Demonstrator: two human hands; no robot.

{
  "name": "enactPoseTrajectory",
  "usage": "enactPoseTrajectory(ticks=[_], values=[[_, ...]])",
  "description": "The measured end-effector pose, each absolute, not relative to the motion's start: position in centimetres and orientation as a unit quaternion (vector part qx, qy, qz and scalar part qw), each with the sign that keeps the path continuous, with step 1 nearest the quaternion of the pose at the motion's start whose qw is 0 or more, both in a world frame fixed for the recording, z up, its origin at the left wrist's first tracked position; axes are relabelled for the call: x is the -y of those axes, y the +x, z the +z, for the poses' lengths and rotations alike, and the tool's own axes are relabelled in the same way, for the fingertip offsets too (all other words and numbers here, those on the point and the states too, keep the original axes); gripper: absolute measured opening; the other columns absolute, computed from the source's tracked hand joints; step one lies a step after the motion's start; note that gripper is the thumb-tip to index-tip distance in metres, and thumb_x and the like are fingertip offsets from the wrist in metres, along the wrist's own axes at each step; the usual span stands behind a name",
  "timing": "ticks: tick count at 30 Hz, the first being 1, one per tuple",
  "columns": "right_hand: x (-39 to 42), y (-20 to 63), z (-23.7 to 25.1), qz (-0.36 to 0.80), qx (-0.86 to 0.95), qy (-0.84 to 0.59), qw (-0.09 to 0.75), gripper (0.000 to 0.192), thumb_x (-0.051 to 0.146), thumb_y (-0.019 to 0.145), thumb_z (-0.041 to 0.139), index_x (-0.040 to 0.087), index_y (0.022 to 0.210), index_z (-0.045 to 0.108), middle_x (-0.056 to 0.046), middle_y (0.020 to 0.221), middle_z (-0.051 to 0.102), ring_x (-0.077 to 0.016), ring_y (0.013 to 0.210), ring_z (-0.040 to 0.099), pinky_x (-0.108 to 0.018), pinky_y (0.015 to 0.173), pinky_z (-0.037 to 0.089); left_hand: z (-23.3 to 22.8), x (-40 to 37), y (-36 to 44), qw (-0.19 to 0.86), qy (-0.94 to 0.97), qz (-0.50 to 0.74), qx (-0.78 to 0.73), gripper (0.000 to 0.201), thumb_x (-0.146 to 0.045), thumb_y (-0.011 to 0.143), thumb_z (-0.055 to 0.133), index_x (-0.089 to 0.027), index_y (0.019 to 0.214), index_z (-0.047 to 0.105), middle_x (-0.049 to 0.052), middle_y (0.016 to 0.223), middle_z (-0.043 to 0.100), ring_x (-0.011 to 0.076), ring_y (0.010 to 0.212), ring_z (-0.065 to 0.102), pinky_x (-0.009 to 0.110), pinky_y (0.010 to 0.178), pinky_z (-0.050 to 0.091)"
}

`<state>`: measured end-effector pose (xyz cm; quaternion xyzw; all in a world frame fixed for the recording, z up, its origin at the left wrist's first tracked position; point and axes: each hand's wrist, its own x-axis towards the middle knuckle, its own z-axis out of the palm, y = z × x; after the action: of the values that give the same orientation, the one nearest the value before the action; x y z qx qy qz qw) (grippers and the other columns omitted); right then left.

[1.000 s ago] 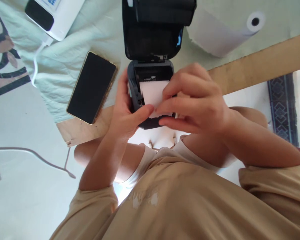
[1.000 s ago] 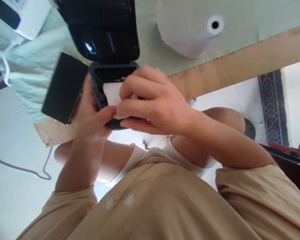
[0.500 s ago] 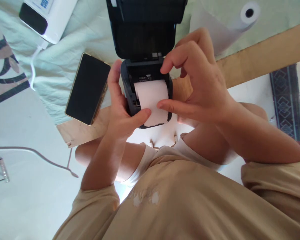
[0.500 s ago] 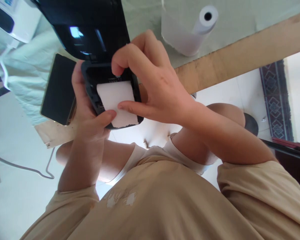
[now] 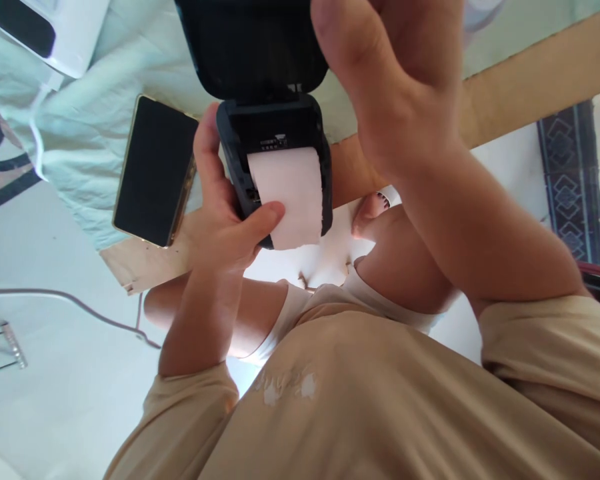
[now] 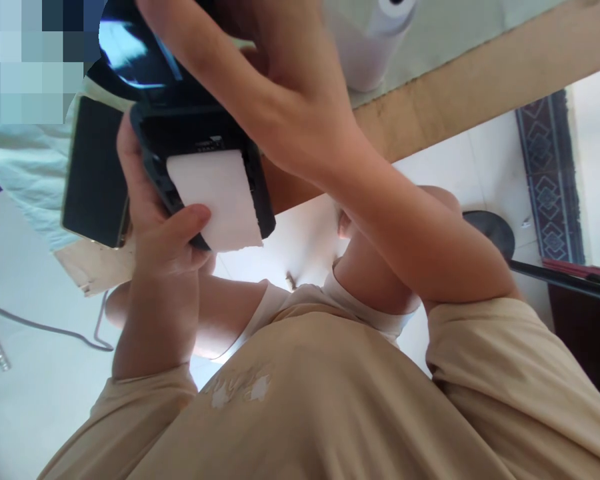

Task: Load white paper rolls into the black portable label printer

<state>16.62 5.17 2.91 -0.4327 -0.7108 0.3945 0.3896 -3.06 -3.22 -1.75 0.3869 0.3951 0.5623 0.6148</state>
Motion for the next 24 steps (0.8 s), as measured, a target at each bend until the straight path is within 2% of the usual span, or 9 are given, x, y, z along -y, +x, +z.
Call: enactPoseTrajectory(ticks=[2, 4, 6, 9, 14, 18, 21, 24], values=[[-5.5, 16.3, 2.9, 0.372, 0.728, -0.416, 0.399, 0.08, 0.081, 0.106, 0.021, 0.019, 0.121, 0.07, -0.004, 0.114, 0.06, -0.0299, 0.146, 0.067, -0.037, 0.1, 0.062, -2.0, 3.2, -3.1, 0.602, 0.385, 0.574, -0.399, 0.094, -0.031, 0.068, 0.104, -0.042, 0.148, 0.056, -0.005, 0.153, 0.069, 0.0353, 0.151, 0.059, 0.045, 0.122, 0.056], [-5.3, 16.3, 2.9, 0.395, 0.761, -0.378, 0.349, 0.082, 0.086, 0.105, 0.025, 0.019, 0.12, 0.071, -0.004, 0.113, 0.063, -0.0286, 0.141, 0.07, -0.034, 0.096, 0.064, -2.0, 3.3, -3.0, 0.594, 0.373, 0.574, -0.423, 0.098, -0.033, 0.065, 0.106, -0.041, 0.148, 0.054, -0.003, 0.153, 0.07, 0.0357, 0.152, 0.059, 0.044, 0.118, 0.059], [-4.9, 16.4, 2.6, 0.433, 0.779, -0.341, 0.298, 0.081, 0.086, 0.106, 0.028, 0.019, 0.122, 0.07, -0.004, 0.113, 0.065, -0.0271, 0.14, 0.071, -0.033, 0.098, 0.065, -1.7, 3.6, -3.0, 0.598, 0.356, 0.561, -0.448, 0.101, -0.036, 0.066, 0.106, -0.041, 0.152, 0.053, 0.0, 0.153, 0.071, 0.0368, 0.153, 0.059, 0.044, 0.114, 0.062], [-4.3, 16.6, 1.8, 0.467, 0.779, -0.308, 0.285, 0.075, 0.084, 0.106, 0.037, 0.018, 0.127, 0.068, -0.005, 0.118, 0.067, -0.0252, 0.14, 0.07, -0.033, 0.105, 0.065, -1.1, 3.9, -2.9, 0.606, 0.356, 0.551, -0.45, 0.102, -0.035, 0.067, 0.105, -0.043, 0.154, 0.053, -0.001, 0.157, 0.069, 0.0354, 0.152, 0.06, 0.044, 0.116, 0.062], [-4.2, 17.5, 0.1, 0.465, 0.774, -0.284, 0.322, 0.075, 0.081, 0.1, 0.057, 0.018, 0.14, 0.061, -0.009, 0.142, 0.066, -0.0242, 0.146, 0.063, -0.033, 0.112, 0.063, -1.0, 3.7, -3.0, 0.605, 0.395, 0.56, -0.405, 0.094, -0.032, 0.069, 0.106, -0.041, 0.149, 0.058, -0.004, 0.161, 0.066, 0.0339, 0.16, 0.055, 0.044, 0.13, 0.054], [-3.8, 18.2, 0.2, 0.475, 0.77, -0.24, 0.352, 0.08, 0.067, 0.095, 0.068, 0.018, 0.154, 0.048, -0.011, 0.165, 0.055, -0.0239, 0.153, 0.057, -0.036, 0.117, 0.06, -2.2, 3.6, -3.1, 0.579, 0.421, 0.583, -0.384, 0.1, -0.055, 0.065, 0.107, -0.038, 0.152, 0.059, 0.0, 0.167, 0.061, 0.039, 0.169, 0.043, 0.049, 0.137, 0.049], [-3.4, 18.2, 0.7, 0.479, 0.776, -0.249, 0.326, 0.076, 0.066, 0.096, 0.064, 0.022, 0.155, 0.047, -0.008, 0.166, 0.053, -0.023, 0.148, 0.059, -0.038, 0.115, 0.059, -2.9, 3.7, -2.9, 0.586, 0.394, 0.58, -0.406, 0.098, -0.069, 0.069, 0.1, -0.036, 0.152, 0.059, 0.006, 0.158, 0.066, 0.0418, 0.161, 0.053, 0.052, 0.13, 0.055], [-3.4, 18.1, 0.7, 0.497, 0.767, -0.246, 0.323, 0.075, 0.061, 0.093, 0.067, 0.022, 0.154, 0.045, -0.008, 0.165, 0.053, -0.0205, 0.137, 0.062, -0.034, 0.107, 0.061, -3.1, 3.9, -2.8, 0.605, 0.377, 0.567, -0.414, 0.085, -0.064, 0.078, 0.095, -0.036, 0.151, 0.06, 0.007, 0.148, 0.07, 0.0409, 0.148, 0.064, 0.056, 0.121, 0.06]])
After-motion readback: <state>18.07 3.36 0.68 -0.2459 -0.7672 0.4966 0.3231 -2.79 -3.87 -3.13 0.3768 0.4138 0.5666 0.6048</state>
